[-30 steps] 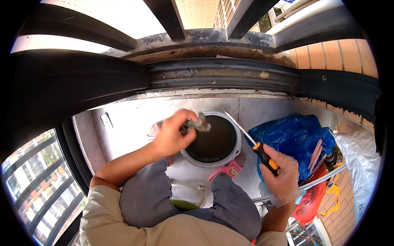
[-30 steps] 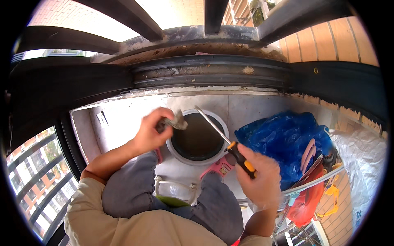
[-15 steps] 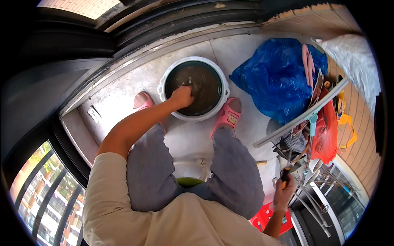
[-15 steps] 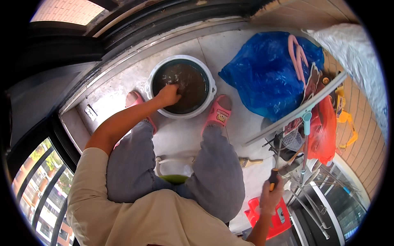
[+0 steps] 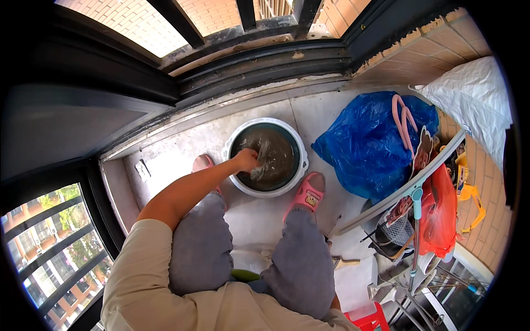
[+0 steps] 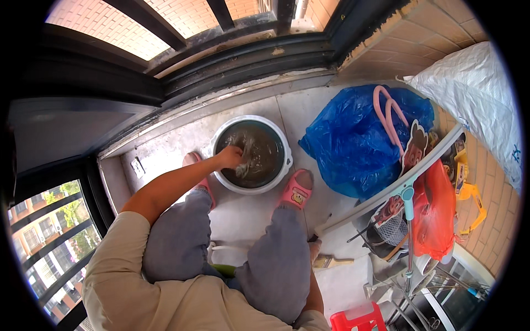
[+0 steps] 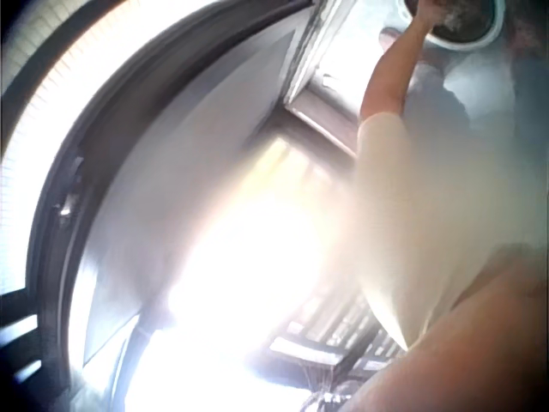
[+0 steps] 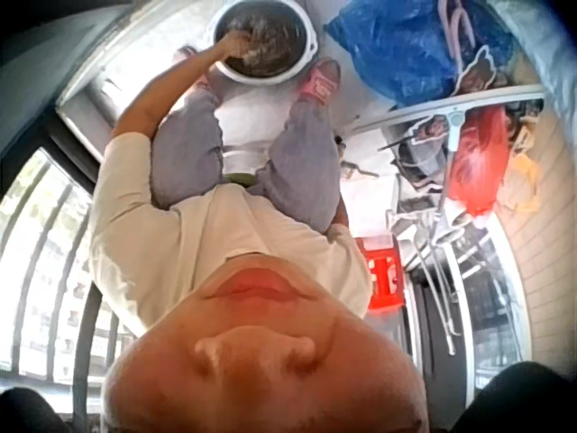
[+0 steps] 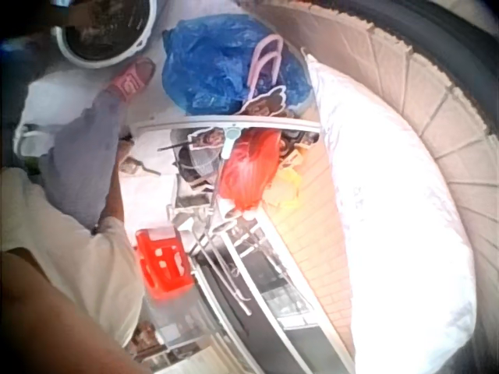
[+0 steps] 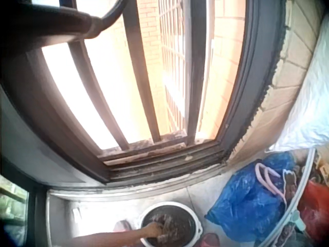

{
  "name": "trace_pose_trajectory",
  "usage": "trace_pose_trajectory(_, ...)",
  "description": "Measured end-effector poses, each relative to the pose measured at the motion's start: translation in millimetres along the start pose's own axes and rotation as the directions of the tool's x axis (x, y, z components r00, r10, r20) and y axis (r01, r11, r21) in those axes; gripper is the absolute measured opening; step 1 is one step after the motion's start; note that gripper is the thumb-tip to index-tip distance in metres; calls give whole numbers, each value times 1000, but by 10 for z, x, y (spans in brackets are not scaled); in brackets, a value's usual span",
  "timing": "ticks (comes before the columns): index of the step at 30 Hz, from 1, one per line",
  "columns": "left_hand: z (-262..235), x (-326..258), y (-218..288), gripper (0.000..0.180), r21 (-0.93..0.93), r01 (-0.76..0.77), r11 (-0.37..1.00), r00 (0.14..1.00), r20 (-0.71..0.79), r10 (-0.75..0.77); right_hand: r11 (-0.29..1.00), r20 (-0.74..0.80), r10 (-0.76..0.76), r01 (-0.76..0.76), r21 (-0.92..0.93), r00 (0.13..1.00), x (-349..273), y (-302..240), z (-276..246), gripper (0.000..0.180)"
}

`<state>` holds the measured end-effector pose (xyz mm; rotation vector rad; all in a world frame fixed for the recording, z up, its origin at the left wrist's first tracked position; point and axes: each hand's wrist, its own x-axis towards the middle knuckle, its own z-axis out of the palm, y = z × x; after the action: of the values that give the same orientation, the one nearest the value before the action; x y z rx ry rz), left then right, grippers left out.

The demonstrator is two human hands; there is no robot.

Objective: The person sits on the floor and cleans a window frame track using a wet cloth and a screwdriver. They repeatedly dip the cloth into a bucket of water, wipe the track, and use the screwdriver to scrape out debris from the grooves.

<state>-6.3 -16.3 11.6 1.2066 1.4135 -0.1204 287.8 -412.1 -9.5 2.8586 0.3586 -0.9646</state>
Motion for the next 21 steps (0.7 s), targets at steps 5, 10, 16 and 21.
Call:
trace_pose_trajectory(5,226,290,152,38,287,-286,914,940,-103,327,907,240,-342,386,-166,908,544,712,94,28)
trace_pose_trajectory(10,85,86,0,38,485,-324,812,923,-26,384,707,443,-452,614,-351,774,-932,-634,-2246,32)
trace_pose_trajectory(16,8,12,-134,42,214,-309,927,950,121,289,557,229,-795,826,-91,561,-1665,-2524,-3029,20)
trace_pose_trajectory(21,166,66,52,33,169,-159,973,987,65,150,349,310,-896,936,53,317,-1351,-3478,-1818,19)
